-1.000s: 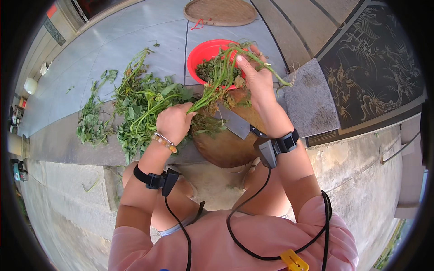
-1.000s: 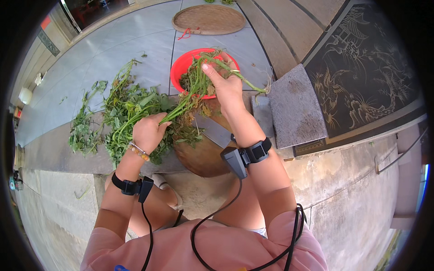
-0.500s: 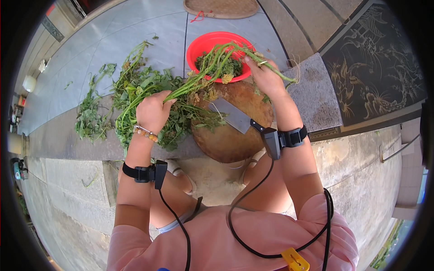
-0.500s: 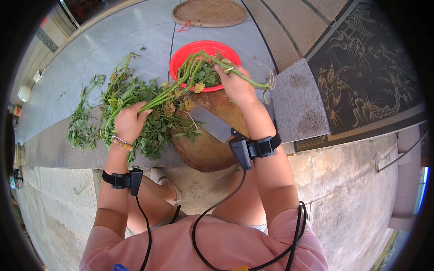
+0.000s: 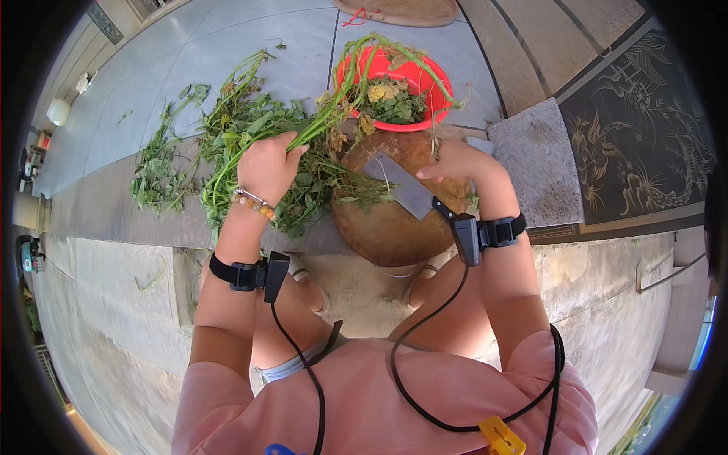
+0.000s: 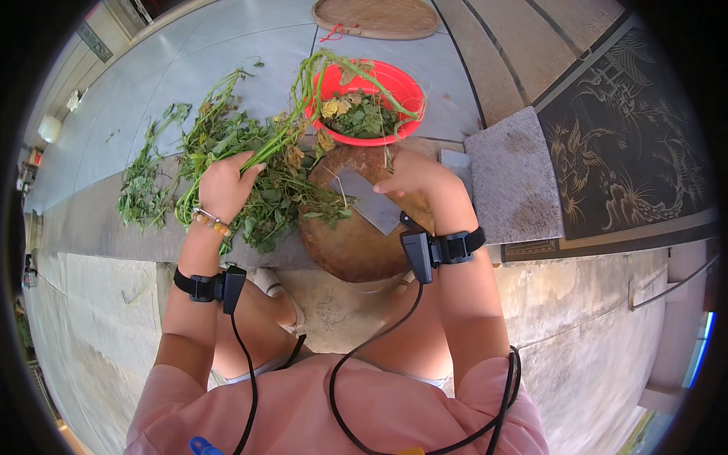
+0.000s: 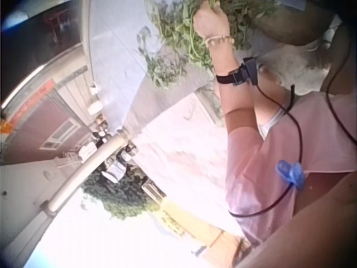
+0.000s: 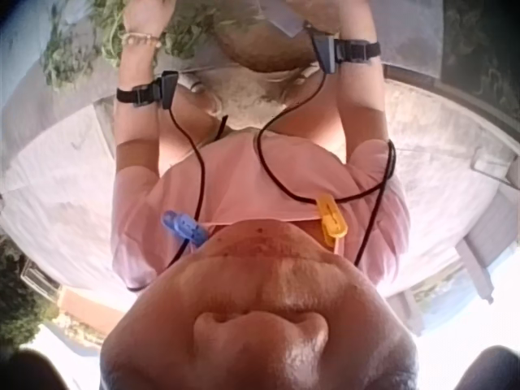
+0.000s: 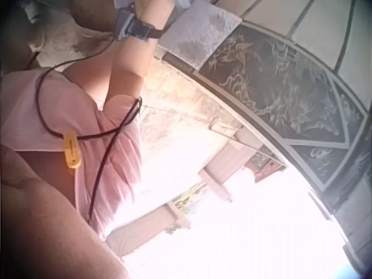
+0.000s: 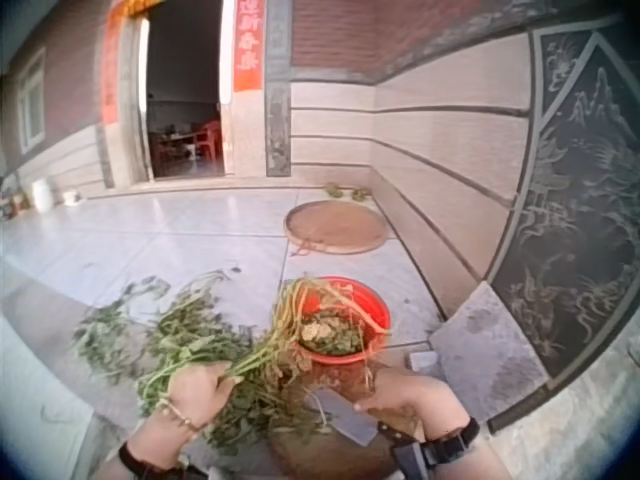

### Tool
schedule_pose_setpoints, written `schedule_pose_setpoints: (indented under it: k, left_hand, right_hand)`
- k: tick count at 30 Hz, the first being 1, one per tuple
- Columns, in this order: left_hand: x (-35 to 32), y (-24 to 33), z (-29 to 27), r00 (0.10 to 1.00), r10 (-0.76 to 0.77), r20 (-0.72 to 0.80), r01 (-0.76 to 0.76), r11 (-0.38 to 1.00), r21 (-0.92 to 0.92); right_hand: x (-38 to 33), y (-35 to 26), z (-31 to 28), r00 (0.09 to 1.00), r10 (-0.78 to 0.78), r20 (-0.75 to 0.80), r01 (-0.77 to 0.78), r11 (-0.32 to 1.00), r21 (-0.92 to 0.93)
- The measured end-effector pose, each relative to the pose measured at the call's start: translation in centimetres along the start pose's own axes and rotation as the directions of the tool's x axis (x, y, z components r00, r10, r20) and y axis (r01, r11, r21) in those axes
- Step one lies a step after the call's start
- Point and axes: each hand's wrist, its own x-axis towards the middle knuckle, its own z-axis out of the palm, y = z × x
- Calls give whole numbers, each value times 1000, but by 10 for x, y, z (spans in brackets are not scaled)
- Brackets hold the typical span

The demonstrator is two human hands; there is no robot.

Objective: Chopping and sorting leafy green vegetables on a wooden cutting board.

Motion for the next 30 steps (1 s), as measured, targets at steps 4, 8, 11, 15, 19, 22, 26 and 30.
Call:
schedule_pose_setpoints:
  k: [4, 8, 11, 15, 19, 22, 26, 30]
  left_hand:
    - [0, 7, -8, 998, -45, 35, 45, 999, 19]
    - [1, 6, -6, 998, -59, -2, 59, 998, 28]
    - [-1, -1, -3, 996, -79, -52, 82, 995, 60]
    - [-1, -4, 2, 994, -40, -98, 50, 994, 101]
    - [-3, 13, -2, 999, -38, -13, 39, 995, 97]
    - [-8, 20, 5, 999, 37, -6, -37, 998, 51]
    - [-12, 31, 4, 993, 112, 31, -113, 993, 22]
    - [-13, 36, 2, 981, 188, 48, -186, 982, -45]
  right_hand:
    - [-1, -25, 18, 941, -298, -162, 338, 852, 399]
    - [-24, -75, 18, 758, -645, 95, 550, 711, 439]
    - [-50, -113, 28, 597, -762, 251, 641, 641, 422]
    - [-51, -122, 45, 590, -796, -136, 787, 529, 316]
    - [-4, -95, 35, 495, -103, -863, 654, 698, 292]
    - [3, -72, 16, 411, 121, -904, 346, 896, 277]
    - [18, -58, 12, 419, 189, -888, 298, 895, 331]
    - [47, -31, 11, 268, 261, -927, 486, 795, 364]
